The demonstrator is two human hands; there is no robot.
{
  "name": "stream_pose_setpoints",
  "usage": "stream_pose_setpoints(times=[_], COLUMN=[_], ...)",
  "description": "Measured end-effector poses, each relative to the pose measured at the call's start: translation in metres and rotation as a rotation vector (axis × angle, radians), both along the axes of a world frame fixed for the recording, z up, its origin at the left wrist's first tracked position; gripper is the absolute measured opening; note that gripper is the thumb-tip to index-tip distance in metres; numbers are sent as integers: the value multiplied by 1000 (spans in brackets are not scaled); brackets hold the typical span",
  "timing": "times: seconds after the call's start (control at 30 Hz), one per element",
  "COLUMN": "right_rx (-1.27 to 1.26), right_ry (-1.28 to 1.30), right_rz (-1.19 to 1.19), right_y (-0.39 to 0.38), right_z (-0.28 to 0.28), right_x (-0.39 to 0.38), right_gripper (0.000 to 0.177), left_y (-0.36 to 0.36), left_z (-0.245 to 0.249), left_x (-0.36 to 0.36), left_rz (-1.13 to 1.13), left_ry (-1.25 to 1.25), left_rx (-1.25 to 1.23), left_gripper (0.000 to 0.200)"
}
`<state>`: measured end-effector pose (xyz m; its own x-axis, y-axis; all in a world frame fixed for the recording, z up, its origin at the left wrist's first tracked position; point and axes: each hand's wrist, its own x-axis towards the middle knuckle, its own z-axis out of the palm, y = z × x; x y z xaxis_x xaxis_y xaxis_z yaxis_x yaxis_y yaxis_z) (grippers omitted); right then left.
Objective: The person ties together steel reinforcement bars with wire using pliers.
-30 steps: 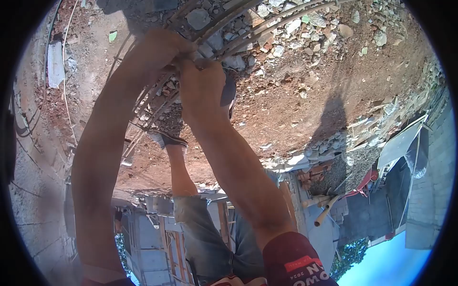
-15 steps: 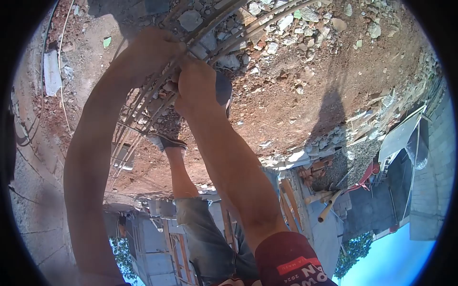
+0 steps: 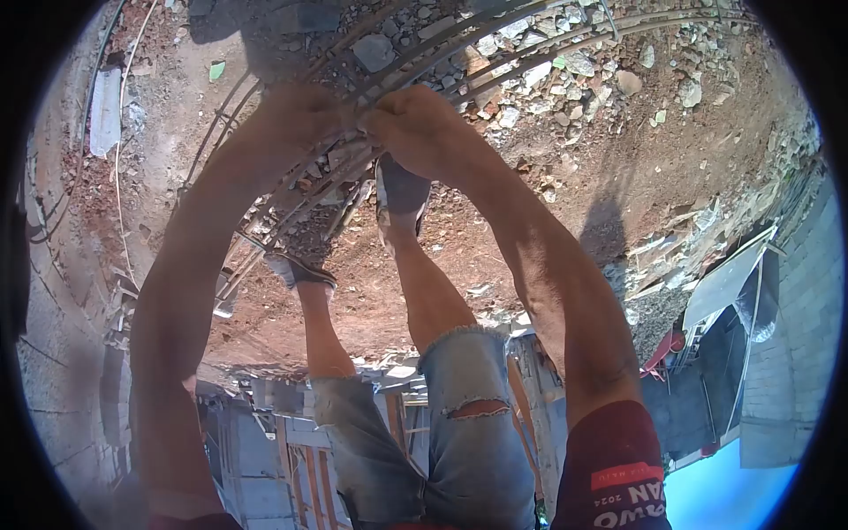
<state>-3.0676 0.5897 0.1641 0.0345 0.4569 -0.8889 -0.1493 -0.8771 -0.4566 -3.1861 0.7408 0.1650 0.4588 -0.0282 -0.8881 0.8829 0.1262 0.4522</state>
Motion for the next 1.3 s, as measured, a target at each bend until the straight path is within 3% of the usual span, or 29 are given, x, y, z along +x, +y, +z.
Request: stream_pose_setpoints(times=[0.03, 0.07, 0.13, 0.17, 0.23, 0.27, 0.33, 0.37, 0.43, 0.47, 0.53, 0.57, 0.63, 0.7, 0.8, 0.83, 0.97, 1.07, 1.13, 1.3], right_rx=[5, 34, 114, 105, 29, 107, 90, 76, 117, 157, 119, 80, 112, 137, 402, 392, 423, 468, 583, 522], right_ry=[4, 57, 135, 140, 214, 197, 187, 172, 154, 132, 156, 179, 110, 34, -476, -481, -473, -575, -646, -665], right_rz=[5, -22, -78, -72, -85, -150, -113, -81, -66, -52, -23, 10, 83, 151, 600, 597, 670, 730, 771, 833], right_y=[-2, -3, -10, -8, 3, 3, -2, -1, -6, -6, -6, -6, -7, -8, -10, -11, 0, 9, 10, 17], right_z=[-6, -10, -25, -20, -3, -8, -6, -3, -7, -7, 1, 7, 10, 10, 7, 7, 11, 11, 10, 12], right_x=[2, 4, 2, 4, 9, 2, 6, 8, 7, 7, 14, 15, 17, 21, 31, 34, 40, 42, 42, 43], right_gripper=[27, 27, 27, 27, 25, 24, 24, 24, 25, 26, 26, 27, 28, 29, 22, 22, 23, 22, 21, 22], left_y=[-1, -3, -13, -17, -24, -25, -23, -25, -36, -39, -44, -46, -50, -47, -52, -53, -50, -50, -48, -43], left_z=[-3, -8, -19, -20, -18, -19, -21, -23, -31, -37, -50, -49, -47, -43, -46, -48, -48, -53, -49, -45], left_x=[0, -2, -7, -5, 3, 5, 8, 3, -14, -20, -28, -28, -26, -27, -28, -27, -29, -31, -31, -27], left_rz=[-148, -141, -352, -346, -673, -669, -384, -382, -6, -7, 233, 235, 236, 229, 296, 368, 288, 302, 296, 386], left_ry=[-37, -31, -277, -271, -263, -258, -169, -164, -235, -232, -595, -594, -341, -352, -331, -303, -338, -491, -353, -248], left_rx=[128, 129, 453, 445, 548, 543, 193, 194, 65, 66, 15, 13, 19, 71, 103, 93, 158, 177, 189, 111], left_gripper=[21, 21, 24, 24, 26, 26, 27, 27, 31, 31, 35, 35, 39, 37, 33, 30, 26, 26, 26, 27])
